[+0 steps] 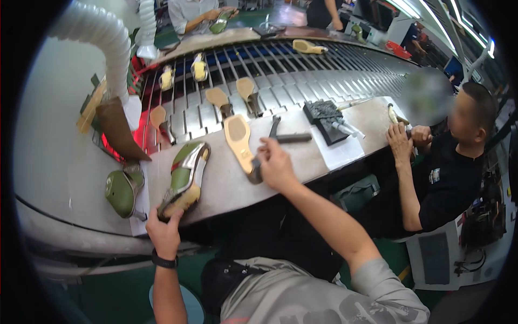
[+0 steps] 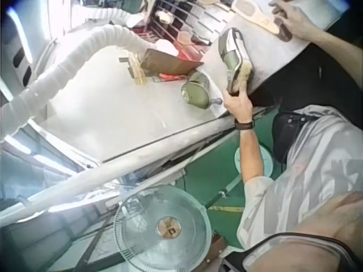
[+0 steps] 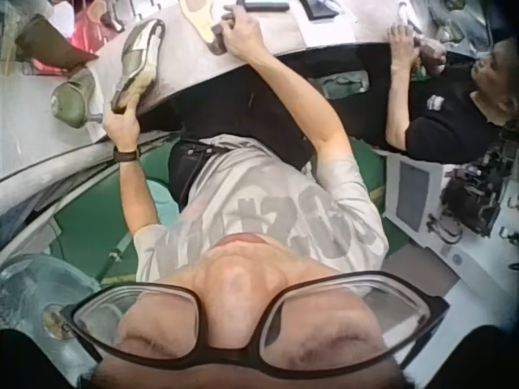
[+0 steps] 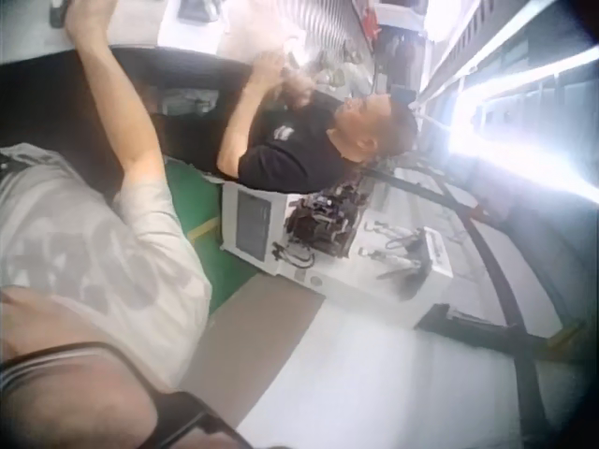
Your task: The person attaches a sole to a heeled shoe by hand, taps the edges with a hammer, and applies liquid along the shoe seam using a syringe.
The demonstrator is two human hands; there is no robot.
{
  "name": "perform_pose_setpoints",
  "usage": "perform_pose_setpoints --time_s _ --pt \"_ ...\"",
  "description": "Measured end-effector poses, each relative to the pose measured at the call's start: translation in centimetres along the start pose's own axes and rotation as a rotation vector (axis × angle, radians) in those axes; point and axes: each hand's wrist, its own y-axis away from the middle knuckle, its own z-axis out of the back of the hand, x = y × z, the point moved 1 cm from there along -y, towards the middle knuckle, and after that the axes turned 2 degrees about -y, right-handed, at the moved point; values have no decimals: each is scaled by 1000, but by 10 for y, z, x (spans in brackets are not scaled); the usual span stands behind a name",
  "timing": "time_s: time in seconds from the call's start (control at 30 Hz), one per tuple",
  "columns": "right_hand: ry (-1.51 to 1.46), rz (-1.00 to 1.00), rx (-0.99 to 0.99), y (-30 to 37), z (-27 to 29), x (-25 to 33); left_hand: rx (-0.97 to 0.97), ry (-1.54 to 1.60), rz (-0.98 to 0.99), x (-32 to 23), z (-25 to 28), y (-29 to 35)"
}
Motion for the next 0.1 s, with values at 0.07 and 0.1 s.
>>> perform_pose_setpoints --time_s 0.07,0.1 --pt "-266 -13 -59 -11 7 -21 -68 -25 -209 -14 4 -6" --pt "-363 -118 55 -19 15 -15 -92 -93 -342 -17 10 -5"
